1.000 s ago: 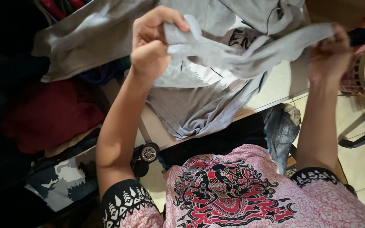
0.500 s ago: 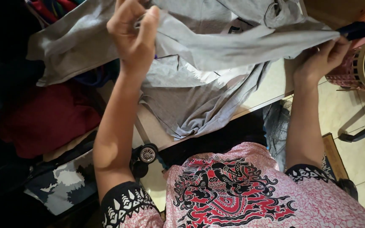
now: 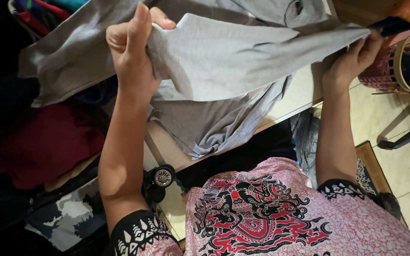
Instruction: The person folds a grey sweatshirt on a white table. They smooth the fabric, fold the sleeves inward, and then fold the body of the sweatshirt into a compact rectangle.
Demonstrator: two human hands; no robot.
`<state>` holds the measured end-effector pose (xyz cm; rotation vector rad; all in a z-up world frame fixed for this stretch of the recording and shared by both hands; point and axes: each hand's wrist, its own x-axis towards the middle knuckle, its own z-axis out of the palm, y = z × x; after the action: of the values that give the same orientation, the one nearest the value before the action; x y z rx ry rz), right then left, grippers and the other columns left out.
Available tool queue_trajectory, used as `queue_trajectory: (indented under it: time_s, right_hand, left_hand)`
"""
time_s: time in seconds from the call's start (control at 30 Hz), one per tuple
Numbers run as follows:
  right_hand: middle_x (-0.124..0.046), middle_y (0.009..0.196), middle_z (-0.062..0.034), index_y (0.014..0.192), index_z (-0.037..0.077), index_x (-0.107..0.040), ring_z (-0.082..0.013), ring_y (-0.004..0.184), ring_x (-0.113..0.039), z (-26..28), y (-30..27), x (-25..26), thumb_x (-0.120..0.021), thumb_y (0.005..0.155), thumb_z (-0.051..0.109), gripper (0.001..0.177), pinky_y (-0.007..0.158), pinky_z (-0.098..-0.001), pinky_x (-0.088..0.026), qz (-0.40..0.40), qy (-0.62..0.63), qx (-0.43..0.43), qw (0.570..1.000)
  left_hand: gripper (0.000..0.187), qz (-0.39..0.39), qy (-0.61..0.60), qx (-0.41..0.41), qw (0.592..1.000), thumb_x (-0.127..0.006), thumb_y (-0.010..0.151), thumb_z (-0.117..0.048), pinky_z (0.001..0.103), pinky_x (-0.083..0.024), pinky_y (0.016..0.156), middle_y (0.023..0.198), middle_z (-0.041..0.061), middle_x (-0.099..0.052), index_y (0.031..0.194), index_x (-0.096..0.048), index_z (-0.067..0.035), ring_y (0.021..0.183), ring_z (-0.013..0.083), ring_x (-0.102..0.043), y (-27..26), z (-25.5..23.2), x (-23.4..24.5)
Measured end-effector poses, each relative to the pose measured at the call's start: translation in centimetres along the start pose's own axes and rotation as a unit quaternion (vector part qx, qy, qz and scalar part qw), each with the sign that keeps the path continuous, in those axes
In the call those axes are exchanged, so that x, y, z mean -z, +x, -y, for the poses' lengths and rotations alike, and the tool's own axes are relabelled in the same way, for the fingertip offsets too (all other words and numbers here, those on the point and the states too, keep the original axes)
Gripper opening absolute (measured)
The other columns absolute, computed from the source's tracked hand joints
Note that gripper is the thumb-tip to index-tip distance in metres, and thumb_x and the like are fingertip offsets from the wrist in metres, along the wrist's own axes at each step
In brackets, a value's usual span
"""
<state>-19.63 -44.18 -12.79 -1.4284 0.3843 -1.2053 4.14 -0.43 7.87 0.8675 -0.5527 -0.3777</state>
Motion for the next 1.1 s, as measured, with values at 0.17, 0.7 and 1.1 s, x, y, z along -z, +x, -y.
queue_trajectory:
  time_s: [0.17,0.7,1.1]
  right_hand:
    - [-0.068,0.113,-0.0074,0.116,0.002,-0.06,-0.0183,0.109,-0.064,1.3,-0.2,-0.9,-0.046,0.115,0.004,0.015,0.103,-0.038,-0.055,-0.006,0.027,-0.058,0.998]
    - [-0.069,0.106,-0.0048,0.108,0.0,-0.065,-0.0139,0.101,-0.063,2.9,-0.1,-2.7,-0.053,0.11,0.003,0.013,0.095,-0.0301,-0.052,-0.036,-0.001,-0.085,0.996]
    - [-0.066,0.101,-0.0022,0.114,0.007,-0.063,-0.0129,0.094,-0.062,1.0,8.5,-0.5,-0.057,0.117,0.015,0.01,0.083,-0.0301,-0.05,0.027,0.107,-0.076,0.991]
  left_hand:
    - [0.031,-0.012,0.027,0.031,0.999,-0.063,0.112,-0.02,0.024,-0.042,0.056,0.085,0.011,-0.074,0.103,-0.078,0.006,0.063,0.0077,-0.059,-0.5,0.5,0.1]
    - [0.037,0.038,0.008,0.022,0.999,-0.05,0.077,0.011,0.026,-0.052,0.093,0.113,0.012,-0.064,0.11,-0.065,0.0,0.098,0.014,-0.064,0.4,-0.6,-2.0]
    - [0.037,-0.019,0.613,-0.237,0.753,-0.07,0.083,0.015,0.028,-0.042,0.069,0.104,0.009,-0.059,0.117,-0.079,0.001,0.087,0.0184,-0.057,-1.7,-7.3,-2.6]
